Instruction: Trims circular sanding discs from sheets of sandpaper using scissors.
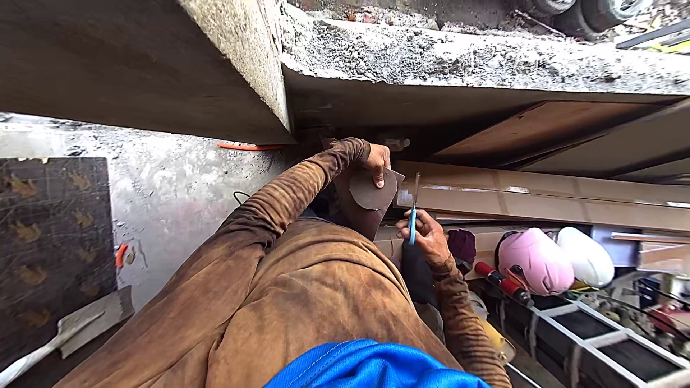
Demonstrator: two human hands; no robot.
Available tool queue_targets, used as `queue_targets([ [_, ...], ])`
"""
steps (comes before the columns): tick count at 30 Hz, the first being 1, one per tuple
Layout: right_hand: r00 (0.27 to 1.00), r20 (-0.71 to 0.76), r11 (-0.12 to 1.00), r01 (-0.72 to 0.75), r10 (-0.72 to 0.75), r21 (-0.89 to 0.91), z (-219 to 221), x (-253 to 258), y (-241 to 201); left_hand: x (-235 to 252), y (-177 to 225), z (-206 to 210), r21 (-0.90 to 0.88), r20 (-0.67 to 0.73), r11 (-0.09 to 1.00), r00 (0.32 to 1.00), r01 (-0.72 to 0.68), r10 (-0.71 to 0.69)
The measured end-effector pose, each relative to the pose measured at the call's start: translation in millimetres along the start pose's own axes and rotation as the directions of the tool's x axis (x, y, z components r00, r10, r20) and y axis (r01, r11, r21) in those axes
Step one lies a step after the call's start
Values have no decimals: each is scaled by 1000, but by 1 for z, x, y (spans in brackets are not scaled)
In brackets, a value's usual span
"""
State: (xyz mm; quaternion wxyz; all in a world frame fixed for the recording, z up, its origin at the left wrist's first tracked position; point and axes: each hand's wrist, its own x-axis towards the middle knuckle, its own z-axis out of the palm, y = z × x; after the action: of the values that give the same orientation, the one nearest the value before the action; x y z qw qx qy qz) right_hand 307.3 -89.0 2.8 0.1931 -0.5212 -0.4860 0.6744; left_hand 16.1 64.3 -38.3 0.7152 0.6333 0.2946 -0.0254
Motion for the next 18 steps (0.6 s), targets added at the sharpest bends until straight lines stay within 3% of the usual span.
queue_targets([
  [3,953,-303,999,7,6,40,33,23,-27,9,4,4,11,29,1000,999,-15,14],
  [6,885,-454,982,-15,99,187,58,48,-38,18,4,11,13,57,1000,998,-13,12],
  [12,820,-554,971,-8,143,239,67,60,-22,21,-2,14,70,35,997,999,39,-42],
  [15,809,-578,986,-7,102,165,62,65,-25,22,-6,14,103,-75,995,997,-7,15],
  [18,820,-569,995,-5,64,103,56,65,-27,20,-8,15,313,-211,950,976,22,47],
])
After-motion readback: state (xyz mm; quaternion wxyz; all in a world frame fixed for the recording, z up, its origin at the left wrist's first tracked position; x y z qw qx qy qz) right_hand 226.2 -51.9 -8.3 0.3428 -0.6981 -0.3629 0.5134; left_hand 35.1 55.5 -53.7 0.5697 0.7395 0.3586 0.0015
